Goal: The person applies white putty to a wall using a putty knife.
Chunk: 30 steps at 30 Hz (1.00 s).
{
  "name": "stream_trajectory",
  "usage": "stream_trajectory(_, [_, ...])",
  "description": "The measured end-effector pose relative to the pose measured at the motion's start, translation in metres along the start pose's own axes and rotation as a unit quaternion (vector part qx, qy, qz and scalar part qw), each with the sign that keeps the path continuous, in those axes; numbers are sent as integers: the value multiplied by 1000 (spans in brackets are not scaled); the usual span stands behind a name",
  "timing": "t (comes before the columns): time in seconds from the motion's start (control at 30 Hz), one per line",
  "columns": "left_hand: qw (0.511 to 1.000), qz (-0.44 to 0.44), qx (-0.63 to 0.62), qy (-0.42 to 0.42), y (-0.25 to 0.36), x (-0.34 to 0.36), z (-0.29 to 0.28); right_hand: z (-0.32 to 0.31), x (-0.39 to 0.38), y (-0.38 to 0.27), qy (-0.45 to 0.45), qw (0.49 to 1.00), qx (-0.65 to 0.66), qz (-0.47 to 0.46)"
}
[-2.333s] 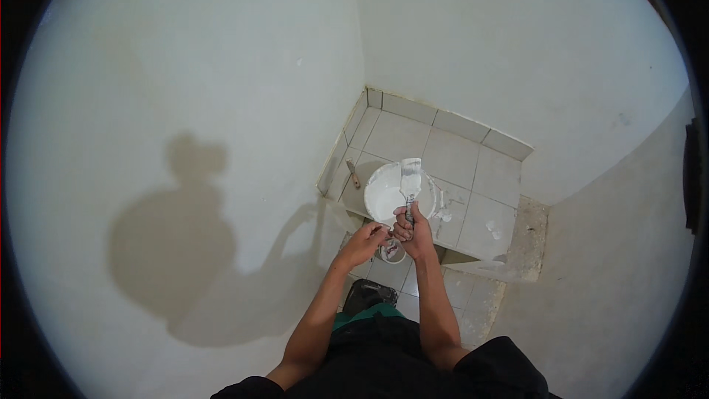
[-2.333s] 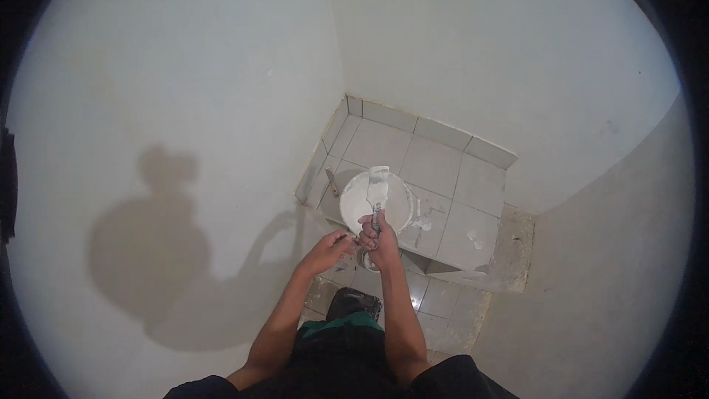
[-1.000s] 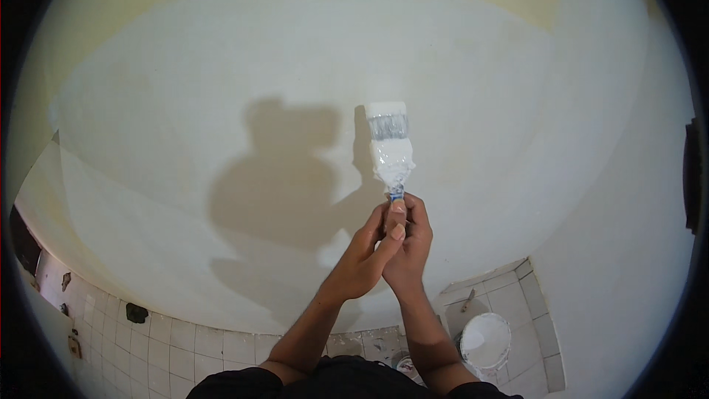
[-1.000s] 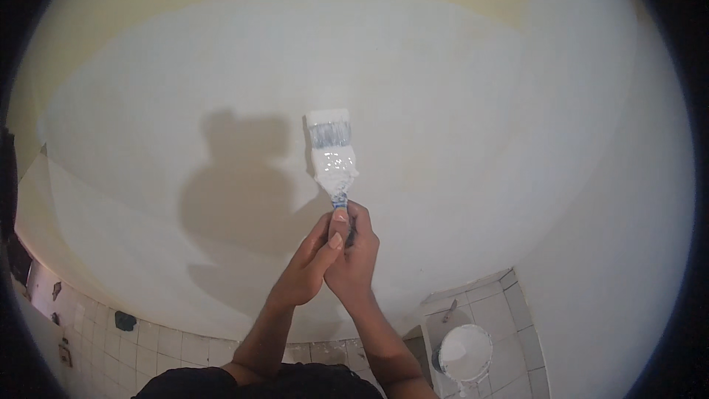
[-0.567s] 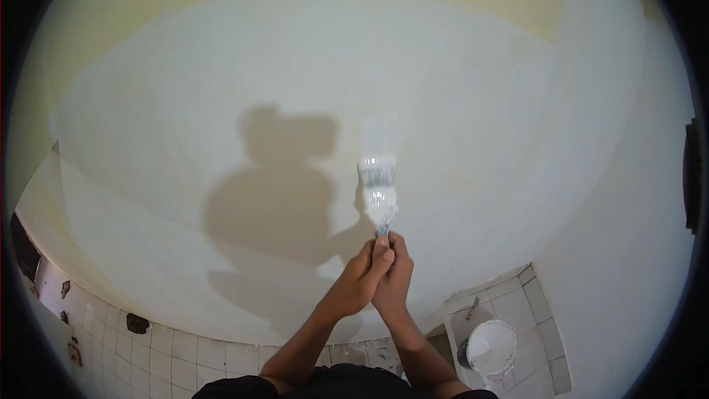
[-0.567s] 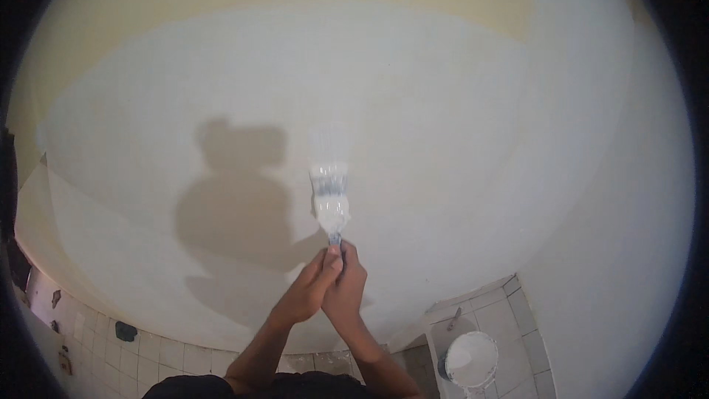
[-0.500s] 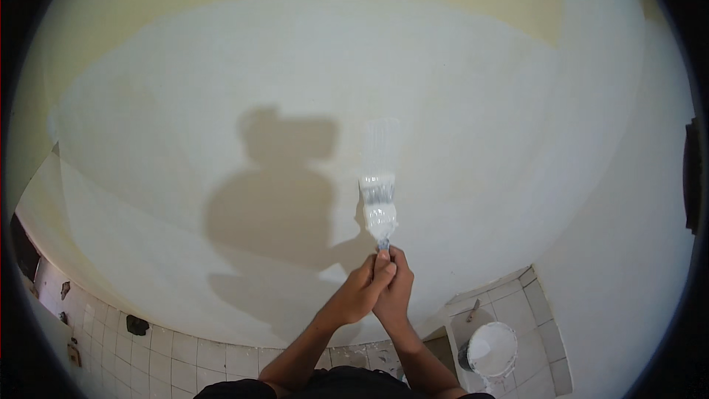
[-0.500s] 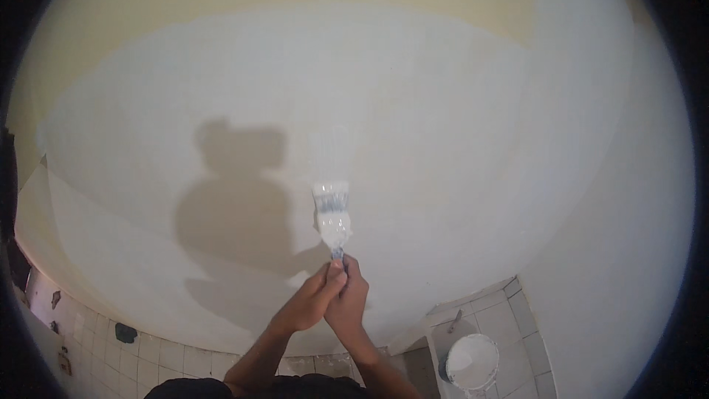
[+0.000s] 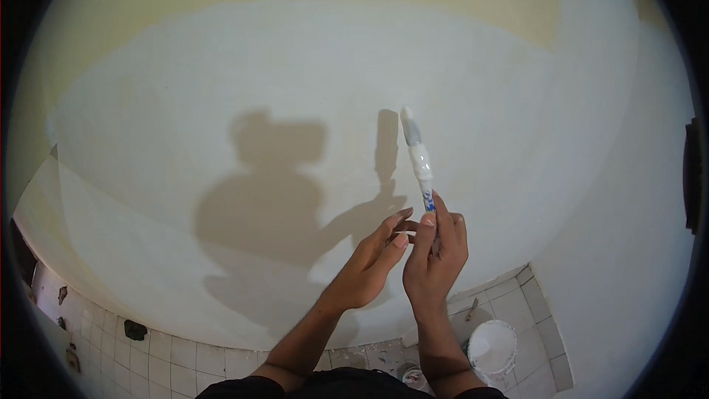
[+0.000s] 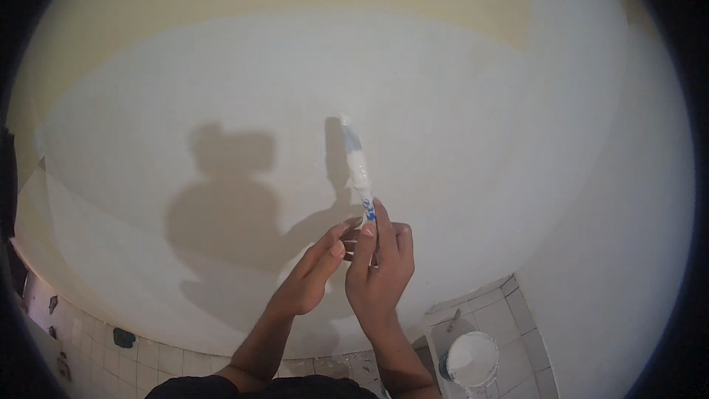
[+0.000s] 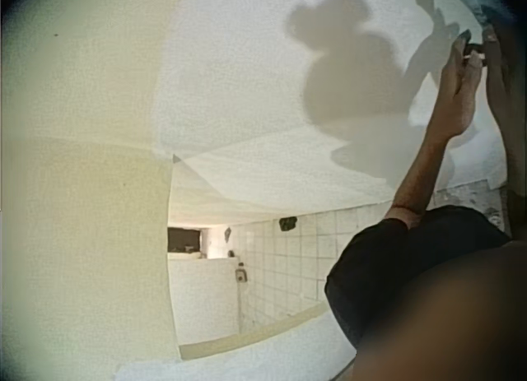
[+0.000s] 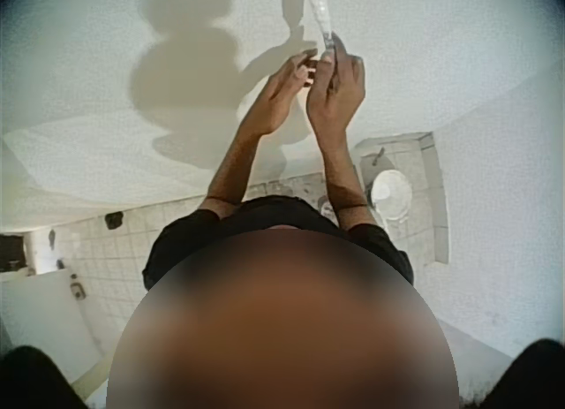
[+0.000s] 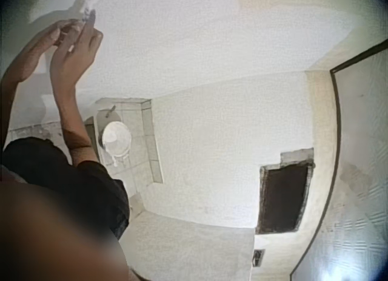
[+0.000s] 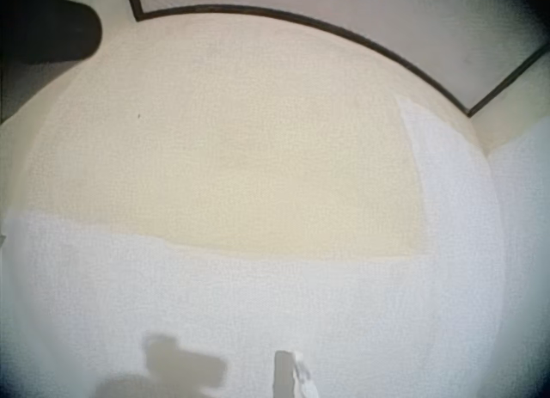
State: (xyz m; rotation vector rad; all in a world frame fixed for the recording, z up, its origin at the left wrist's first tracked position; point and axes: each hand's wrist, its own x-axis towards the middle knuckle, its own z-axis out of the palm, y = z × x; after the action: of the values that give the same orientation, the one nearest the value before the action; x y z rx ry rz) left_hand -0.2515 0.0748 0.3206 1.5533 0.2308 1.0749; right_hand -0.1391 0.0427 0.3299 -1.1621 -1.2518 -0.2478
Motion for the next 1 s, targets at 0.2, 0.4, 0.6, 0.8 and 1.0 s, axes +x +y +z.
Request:
stream_trajectory(0.2, [1000,-7,10,14,-2,-9,8,17,-5,-13,-4,998,-68,-14])
stream_trajectory(0.4, [994,-104,39,-24,-25,-45,-1,10,-58,10,-99,988,-120,10])
stream_trajectory(0.6, [969,-182,60,-153,-30,-60,-23,1,-88,4,-81,992,-95,34])
stream_trajectory(0.8, [991,-83,50,-91,-5,-50,-15,9,-50,-9,6,997,-75,-32])
stream_trajectory(1.0, [994,-86,59,-24,6,-33,-11,28,-18,-6,24,998,-65,-14])
